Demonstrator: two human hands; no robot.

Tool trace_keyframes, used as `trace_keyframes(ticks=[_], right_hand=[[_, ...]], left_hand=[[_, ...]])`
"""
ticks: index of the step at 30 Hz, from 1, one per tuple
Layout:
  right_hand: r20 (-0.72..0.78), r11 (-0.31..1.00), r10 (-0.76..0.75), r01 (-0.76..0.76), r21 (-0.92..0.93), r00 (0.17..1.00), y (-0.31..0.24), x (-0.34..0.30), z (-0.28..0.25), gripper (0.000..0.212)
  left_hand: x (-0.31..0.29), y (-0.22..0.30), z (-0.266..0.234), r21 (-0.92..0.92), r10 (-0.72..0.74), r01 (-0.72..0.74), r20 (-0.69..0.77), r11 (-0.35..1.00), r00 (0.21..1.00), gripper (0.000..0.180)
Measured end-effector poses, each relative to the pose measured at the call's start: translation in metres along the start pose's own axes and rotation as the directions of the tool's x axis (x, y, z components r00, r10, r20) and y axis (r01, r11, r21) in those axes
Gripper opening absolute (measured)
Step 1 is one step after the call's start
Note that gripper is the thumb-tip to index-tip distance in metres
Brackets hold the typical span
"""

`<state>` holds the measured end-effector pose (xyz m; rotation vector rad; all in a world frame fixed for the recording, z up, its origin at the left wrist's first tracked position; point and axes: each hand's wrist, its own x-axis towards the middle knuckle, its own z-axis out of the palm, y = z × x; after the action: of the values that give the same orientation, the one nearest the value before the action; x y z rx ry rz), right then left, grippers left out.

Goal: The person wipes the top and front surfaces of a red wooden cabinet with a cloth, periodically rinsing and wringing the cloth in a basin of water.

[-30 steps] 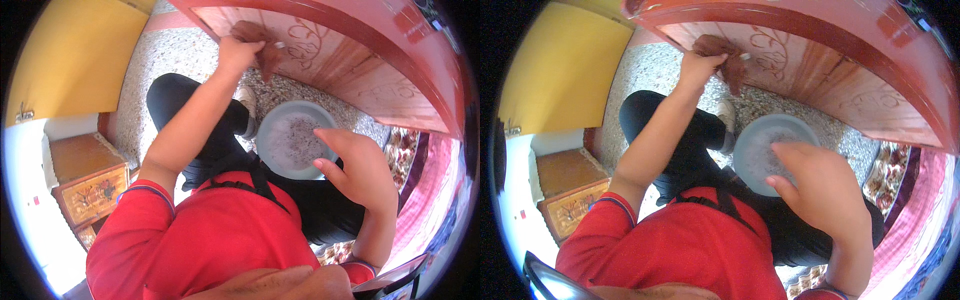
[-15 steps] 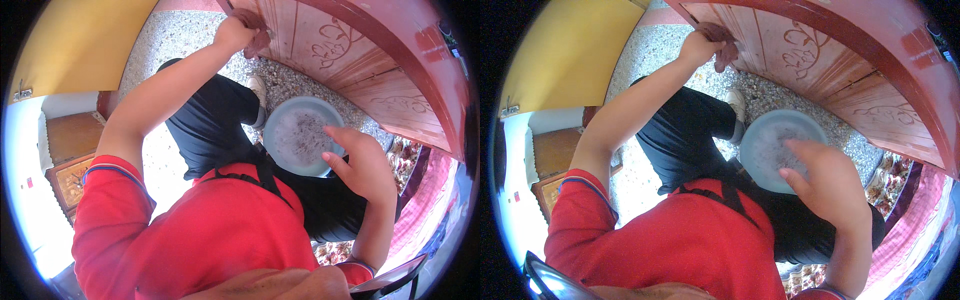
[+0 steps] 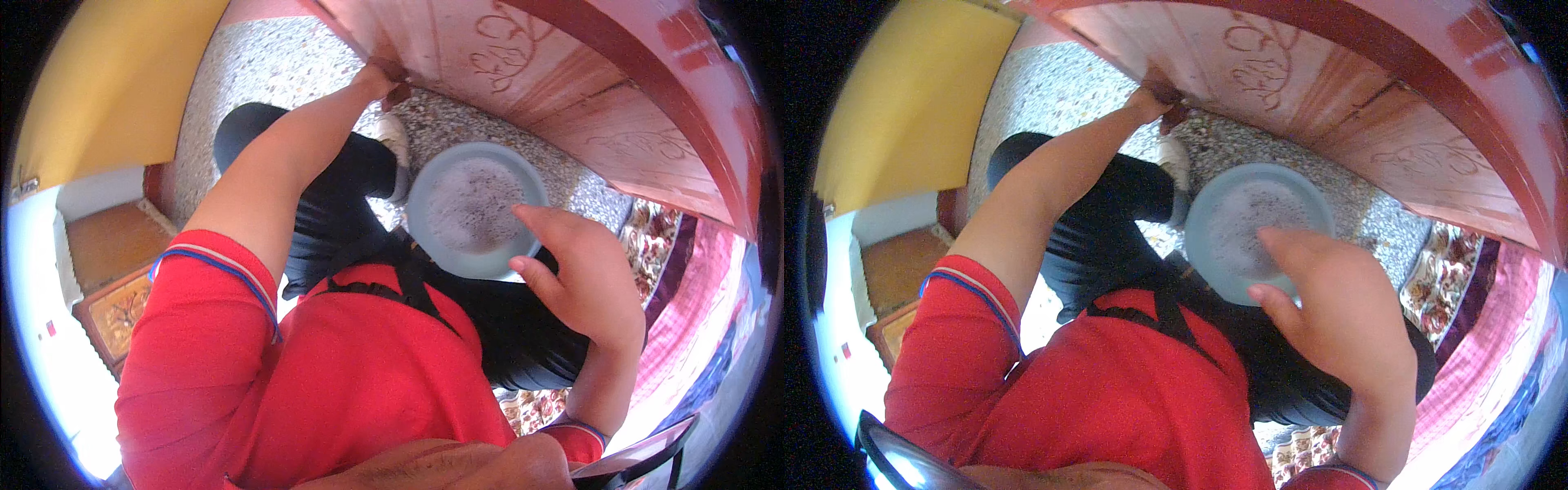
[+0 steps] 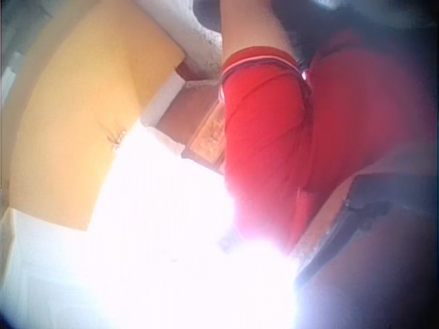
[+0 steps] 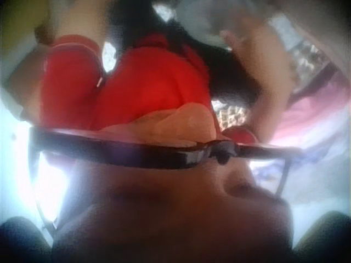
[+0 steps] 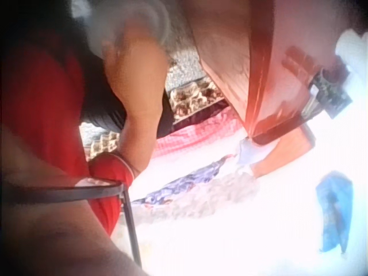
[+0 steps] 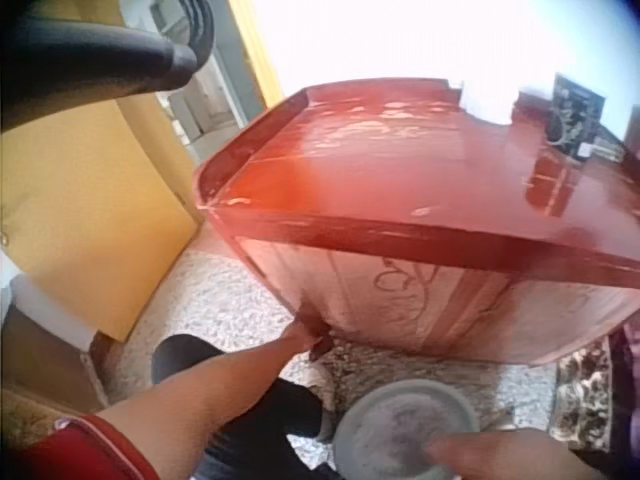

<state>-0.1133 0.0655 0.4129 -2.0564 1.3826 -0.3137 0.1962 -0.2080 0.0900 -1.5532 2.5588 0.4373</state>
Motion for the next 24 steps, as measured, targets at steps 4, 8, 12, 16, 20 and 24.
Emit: trace_keyframes(ticks=[4,8,12,16,20,24], right_hand=[[-0.043,0.999,0.026,-0.025,0.025,0.999,0.001,-0.007,-0.004,0.041],[-0.070,0.990,0.126,-0.121,0.073,0.990,0.006,-0.022,-0.012,0.041],[-0.168,0.992,0.118,-0.110,0.057,0.979,0.004,-0.045,-0.012,0.041],[-0.082,0.971,0.230,-0.223,0.079,0.970,0.007,-0.069,-0.019,0.040],[-0.144,0.970,0.211,-0.190,0.151,0.967,0.003,-0.081,-0.019,0.047],[-0.057,0.960,0.227,-0.214,0.178,0.972,0.006,-0.095,-0.026,0.048]], left_hand=[[0.006,-0.033,0.021,0.158,0.053,-0.091,0.228,0.983,0.972,0.044],[0.012,0.082,-0.047,0.221,-0.040,-0.121,0.609,0.968,0.792,0.057],[0.022,0.149,0.011,-0.154,-0.176,0.261,0.420,0.953,0.890,0.065],[0.008,0.295,-0.001,-0.722,-0.143,0.365,0.352,0.588,0.925,0.052],[0.008,0.394,-0.022,-0.896,0.204,-0.164,-0.084,0.414,0.975,0.037],[-0.016,0.496,-0.126,-0.833,0.281,-0.428,-0.342,0.350,0.896,0.044]])
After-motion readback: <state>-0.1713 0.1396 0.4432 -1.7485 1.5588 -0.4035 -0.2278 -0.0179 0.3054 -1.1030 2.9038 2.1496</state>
